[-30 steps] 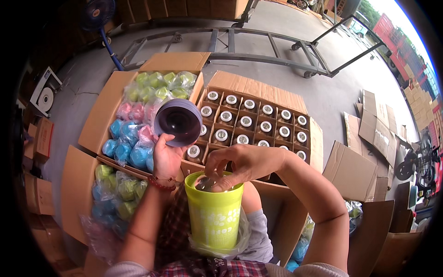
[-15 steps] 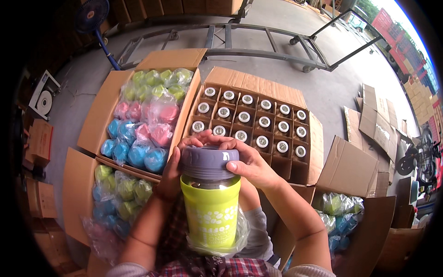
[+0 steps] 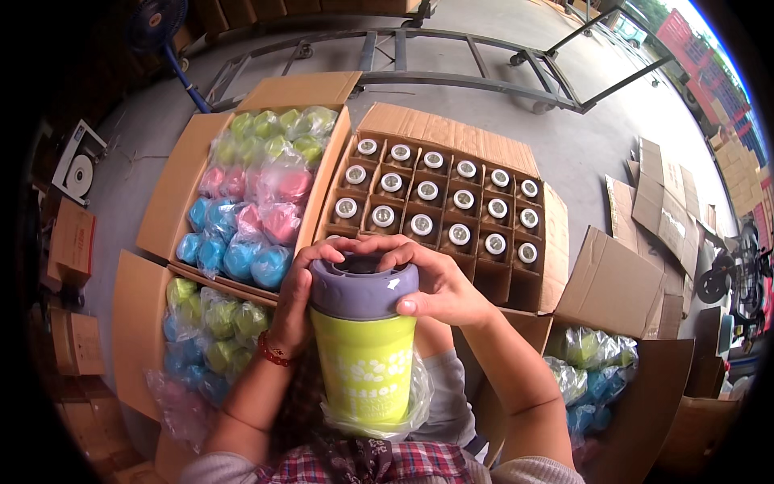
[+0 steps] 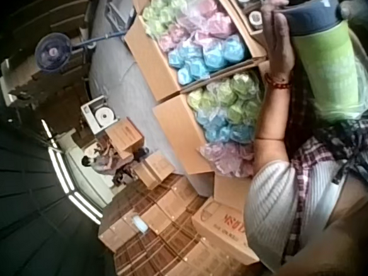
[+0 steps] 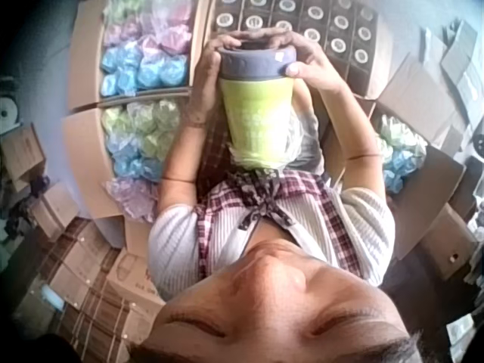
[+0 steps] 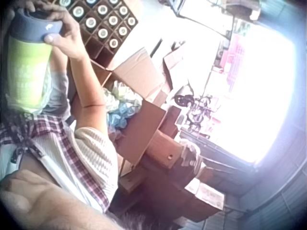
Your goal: The person assembles vacuum flasks by taking a flask body from a plastic bag, inserting a glass liner from a cardboard box, and screwing on a lid. They repeat this process with flasks of different colors, including pink and green, while sitting on the floor.
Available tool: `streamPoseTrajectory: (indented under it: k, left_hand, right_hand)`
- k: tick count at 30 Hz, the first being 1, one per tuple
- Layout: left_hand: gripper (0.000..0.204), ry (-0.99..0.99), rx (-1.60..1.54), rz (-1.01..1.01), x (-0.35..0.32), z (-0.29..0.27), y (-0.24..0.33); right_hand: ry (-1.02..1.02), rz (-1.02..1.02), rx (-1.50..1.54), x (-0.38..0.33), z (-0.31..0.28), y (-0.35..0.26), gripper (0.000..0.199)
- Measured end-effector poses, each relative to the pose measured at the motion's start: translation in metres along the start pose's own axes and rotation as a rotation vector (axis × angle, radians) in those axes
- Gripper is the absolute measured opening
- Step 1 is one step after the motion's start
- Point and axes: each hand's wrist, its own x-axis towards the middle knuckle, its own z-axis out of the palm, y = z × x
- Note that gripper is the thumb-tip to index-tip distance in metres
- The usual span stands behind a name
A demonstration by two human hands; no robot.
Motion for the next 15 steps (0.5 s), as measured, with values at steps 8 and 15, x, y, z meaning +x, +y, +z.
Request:
streamPoseTrajectory:
  k: [8, 15]
  left_hand:
    - [0.039, -0.004, 0.017, 0.052, 0.005, -0.003, -0.009]
    - [0.035, 0.024, 0.061, 0.036, -0.001, 0.007, 0.005]
  right_hand:
    - [0.010, -0.075, 0.018, 0.004, -0.002, 0.004, 0.042]
    - [0.025, -0.029, 0.114, -0.002, -0.001, 0.012, 0.043]
